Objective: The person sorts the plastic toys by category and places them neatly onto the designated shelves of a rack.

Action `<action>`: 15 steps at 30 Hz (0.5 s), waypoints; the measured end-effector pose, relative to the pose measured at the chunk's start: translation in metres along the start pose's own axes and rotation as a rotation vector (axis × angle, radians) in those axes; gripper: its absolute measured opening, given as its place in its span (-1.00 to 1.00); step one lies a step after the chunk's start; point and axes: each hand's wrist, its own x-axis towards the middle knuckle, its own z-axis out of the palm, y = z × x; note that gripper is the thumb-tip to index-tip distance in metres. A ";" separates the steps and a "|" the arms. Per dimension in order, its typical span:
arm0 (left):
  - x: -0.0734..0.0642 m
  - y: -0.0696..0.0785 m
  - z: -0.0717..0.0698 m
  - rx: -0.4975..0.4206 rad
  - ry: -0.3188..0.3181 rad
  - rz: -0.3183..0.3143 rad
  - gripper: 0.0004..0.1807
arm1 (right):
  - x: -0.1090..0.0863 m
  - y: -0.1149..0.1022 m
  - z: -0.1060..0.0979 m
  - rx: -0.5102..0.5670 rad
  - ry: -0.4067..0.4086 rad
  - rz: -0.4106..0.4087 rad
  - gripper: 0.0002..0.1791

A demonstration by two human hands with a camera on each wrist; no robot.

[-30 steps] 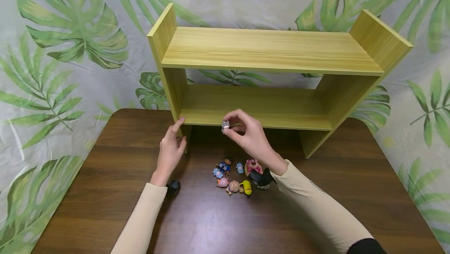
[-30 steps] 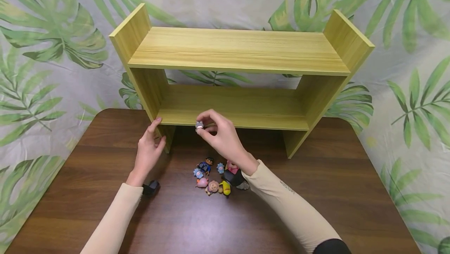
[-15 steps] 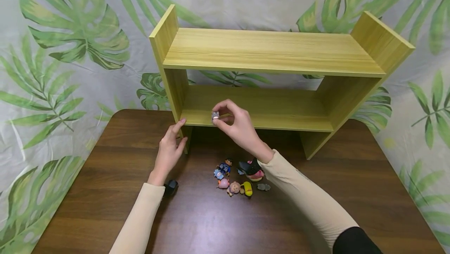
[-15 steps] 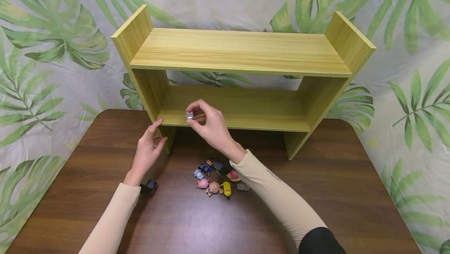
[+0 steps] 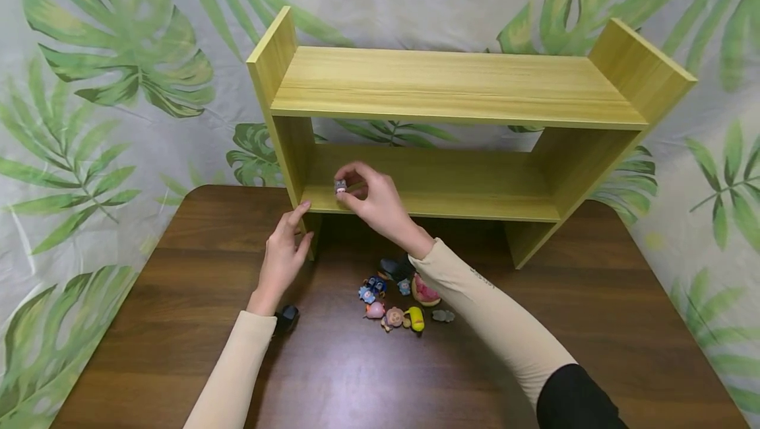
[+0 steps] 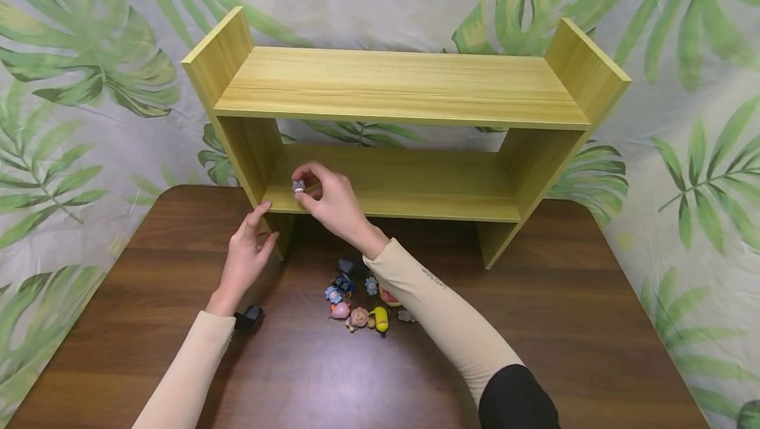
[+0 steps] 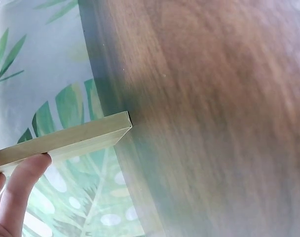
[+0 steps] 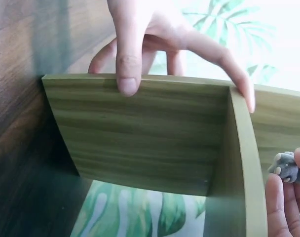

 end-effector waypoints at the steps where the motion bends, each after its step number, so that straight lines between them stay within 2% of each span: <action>1: 0.000 0.000 0.000 0.003 0.001 0.002 -0.14 | 0.002 0.000 0.002 -0.007 -0.005 0.004 -0.74; 7: 0.000 0.001 -0.001 -0.009 0.001 0.003 -0.14 | 0.012 0.002 0.012 -0.047 -0.030 0.026 -0.77; 15: -0.001 0.001 -0.001 -0.004 -0.008 -0.017 -0.14 | 0.019 0.002 0.018 -0.049 -0.061 0.061 -0.82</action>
